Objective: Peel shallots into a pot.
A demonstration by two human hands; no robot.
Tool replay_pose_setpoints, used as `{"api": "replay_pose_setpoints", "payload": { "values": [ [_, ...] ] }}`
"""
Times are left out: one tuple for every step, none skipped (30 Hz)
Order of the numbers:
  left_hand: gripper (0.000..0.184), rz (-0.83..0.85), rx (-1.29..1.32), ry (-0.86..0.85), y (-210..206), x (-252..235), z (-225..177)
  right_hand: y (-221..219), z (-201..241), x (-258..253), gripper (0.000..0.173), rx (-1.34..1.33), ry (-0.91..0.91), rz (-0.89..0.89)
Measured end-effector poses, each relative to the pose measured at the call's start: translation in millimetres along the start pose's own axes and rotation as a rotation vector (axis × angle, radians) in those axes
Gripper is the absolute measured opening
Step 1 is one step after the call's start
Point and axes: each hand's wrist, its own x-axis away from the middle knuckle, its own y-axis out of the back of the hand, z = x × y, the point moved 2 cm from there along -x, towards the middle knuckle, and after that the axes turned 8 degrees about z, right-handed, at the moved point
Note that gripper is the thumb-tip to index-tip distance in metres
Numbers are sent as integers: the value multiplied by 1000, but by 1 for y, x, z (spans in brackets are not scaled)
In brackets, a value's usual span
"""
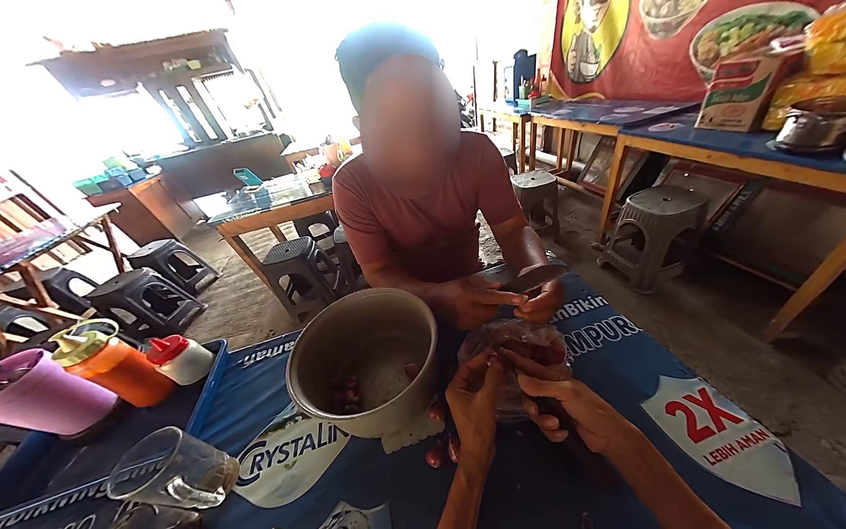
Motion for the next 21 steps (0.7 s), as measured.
{"api": "replay_pose_setpoints", "payload": {
  "values": [
    [19,-2,-1,3,0,0,0,0,-1,0,49,5,0,-7],
    [19,-1,0,6,0,0,0,-1,-1,-1,49,10,2,-20],
    [19,2,-1,4,0,0,0,-1,-2,-1,49,20,5,-36],
    [20,7,-4,-3,0,0,1,-1,-3,-2,48,35,14,-58],
    [20,11,-5,-5,0,1,2,-3,-4,-3,47,40,33,-86],
    [21,12,-3,-8,-1,1,3,-4,-5,-3,46,41,57,-117],
    [21,13,-4,-12,-2,2,3,-5,-5,-4,44,43,79,-147],
    [21,15,-6,-16,-3,3,4,-5,-6,-5,42,46,97,-176],
    [21,17,-7,-22,-3,4,5,-6,-7,-5,41,46,108,-197],
    [20,21,-9,-29,-4,4,5,-6,-7,-6,41,42,113,-211],
    [20,30,-12,-33,-4,3,5,-6,-7,-5,40,36,110,-215],
    [20,46,-16,-37,-3,3,5,-5,-7,-4,41,24,99,-210],
    [21,65,-22,-40,-1,2,4,-5,-7,-4,41,2,87,-203],
    [21,80,-24,-39,0,2,4,-5,-7,-4,41,-26,74,-195],
    [21,93,-25,-36,1,1,4,-4,-6,-5,41,-60,55,-188],
    [21,103,-20,-31,2,0,3,-4,-6,-4,40,-99,34,-178],
    [21,116,-10,-22,3,-1,3,-5,-5,-4,39,-146,15,-160],
    [22,132,8,-9,4,-2,3,-4,-4,-3,39,-190,0,-132],
    [22,147,29,3,6,-4,3,-4,-4,-3,39,-223,-7,-97],
    [23,160,52,17,7,-5,4,-4,-4,-3,39,-248,-9,-67],
    [23,171,69,29,9,-7,6,-3,-5,-4,39,-258,-5,-49]
  ]
}}
